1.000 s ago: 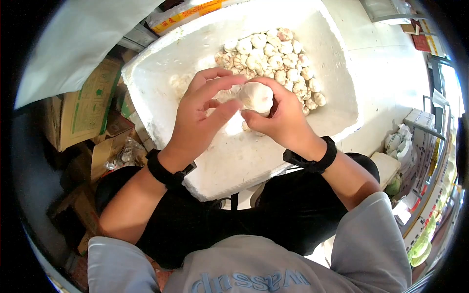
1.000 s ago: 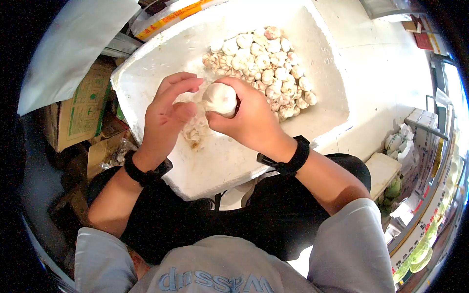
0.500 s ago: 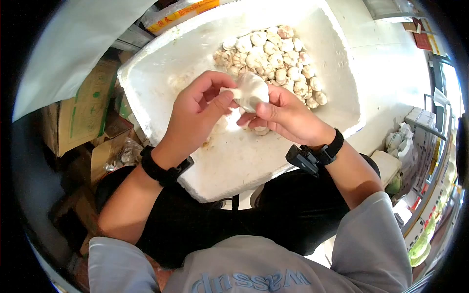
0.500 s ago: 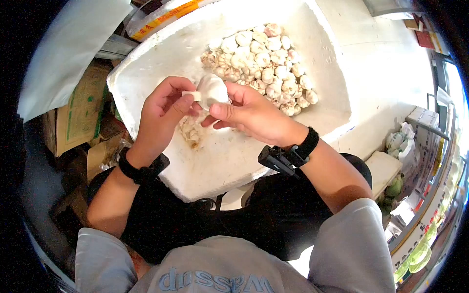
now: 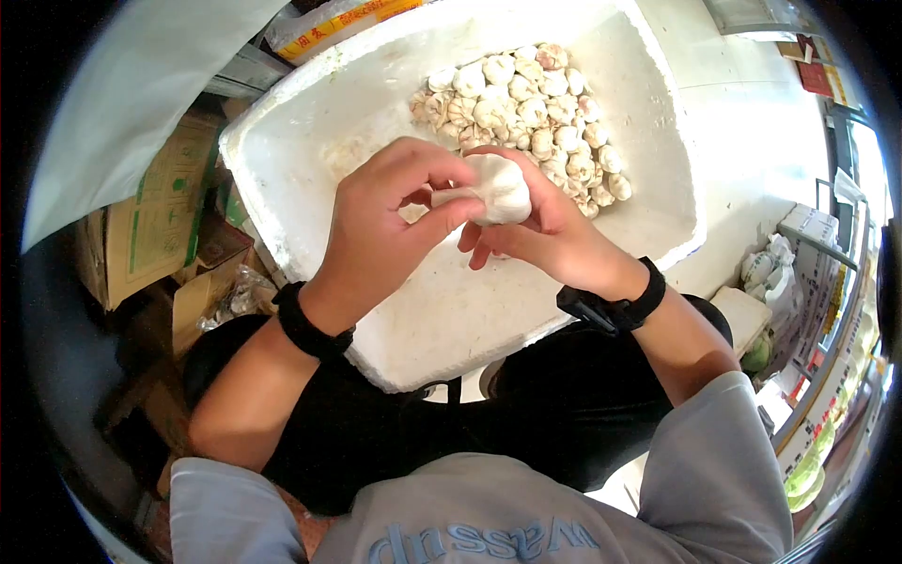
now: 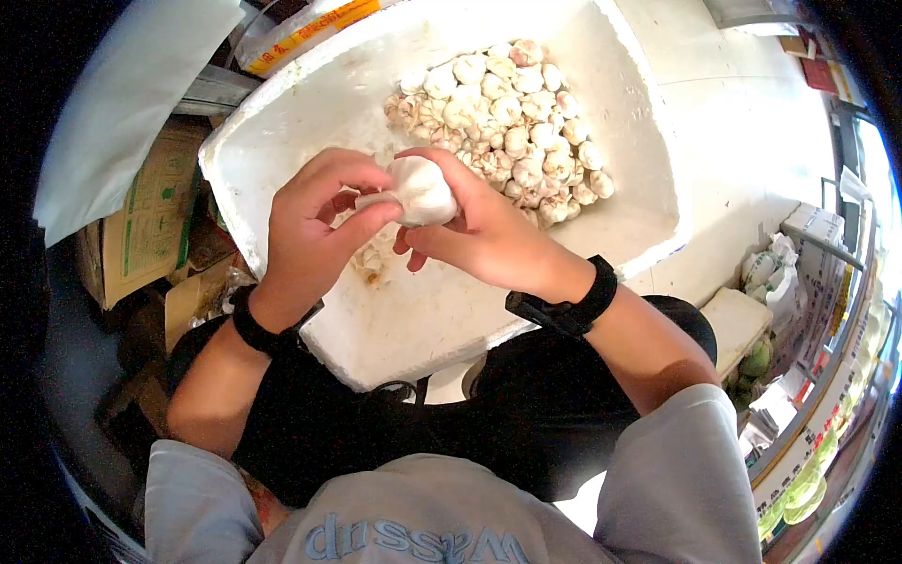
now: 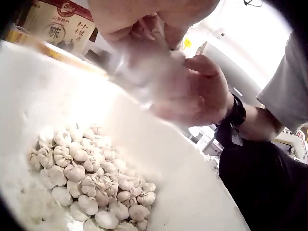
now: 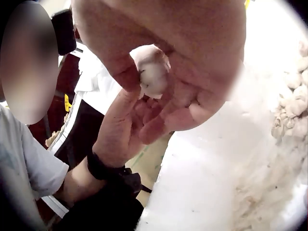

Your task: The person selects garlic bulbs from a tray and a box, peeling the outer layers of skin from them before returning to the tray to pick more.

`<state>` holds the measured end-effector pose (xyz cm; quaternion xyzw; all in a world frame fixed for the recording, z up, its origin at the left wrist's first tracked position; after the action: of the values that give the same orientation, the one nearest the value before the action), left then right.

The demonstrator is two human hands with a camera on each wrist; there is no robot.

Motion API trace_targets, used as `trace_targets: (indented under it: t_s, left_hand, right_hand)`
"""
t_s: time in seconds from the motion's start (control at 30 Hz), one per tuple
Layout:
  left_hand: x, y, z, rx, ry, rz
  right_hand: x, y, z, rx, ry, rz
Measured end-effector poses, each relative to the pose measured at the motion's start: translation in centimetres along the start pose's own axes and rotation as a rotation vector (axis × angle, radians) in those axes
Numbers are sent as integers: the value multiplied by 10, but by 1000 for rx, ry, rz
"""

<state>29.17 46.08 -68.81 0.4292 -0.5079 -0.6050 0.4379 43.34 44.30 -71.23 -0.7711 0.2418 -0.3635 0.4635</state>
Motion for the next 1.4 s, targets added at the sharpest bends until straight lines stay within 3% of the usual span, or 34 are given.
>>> trace_targets:
  t_s: [0.2,0.63,0.7,0.73,0.8,1.0,1.2,1.33,1.4]
  left_hand:
    - [2,10,8,-261,-25,-70]
    - [10,2,13,-255,0,-10]
    - [16,-16,14,-9,31,286]
    - [16,-17,15,-8,32,286]
    - [20,-31,13,253,40,466]
    - [21,-30,16,333,35,537]
    - [19,-14,16,35,-39,347]
    - [21,-17,16,67,-43,410]
    - [16,-3,15,-133,-62,222]
  right_hand:
    - [-3,-1,-1,66,51,-19]
    - [-9,1,-4,303,43,-111]
    - [-11,-5,-2,362,84,24]
    - [-12,-6,-3,363,83,23]
    - [-12,0,-5,192,49,-112]
    - [-14,-1,-6,164,49,-73]
    - [-11,2,-4,378,4,-53]
    - [-11,-3,-3,501,49,-37]
    - [-10,-9,-3,635,96,39]
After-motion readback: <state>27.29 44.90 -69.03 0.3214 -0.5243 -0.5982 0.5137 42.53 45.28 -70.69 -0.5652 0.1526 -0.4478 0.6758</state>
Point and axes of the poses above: each hand's wrist, its own x-axis away from the middle knuckle, its own z-axis out of the back of the hand, y = z × x, the point moved 7 cm from there along -x, towards the middle knuckle, and after that the axes turned 3 degrees about x, right-handed, at the moved point
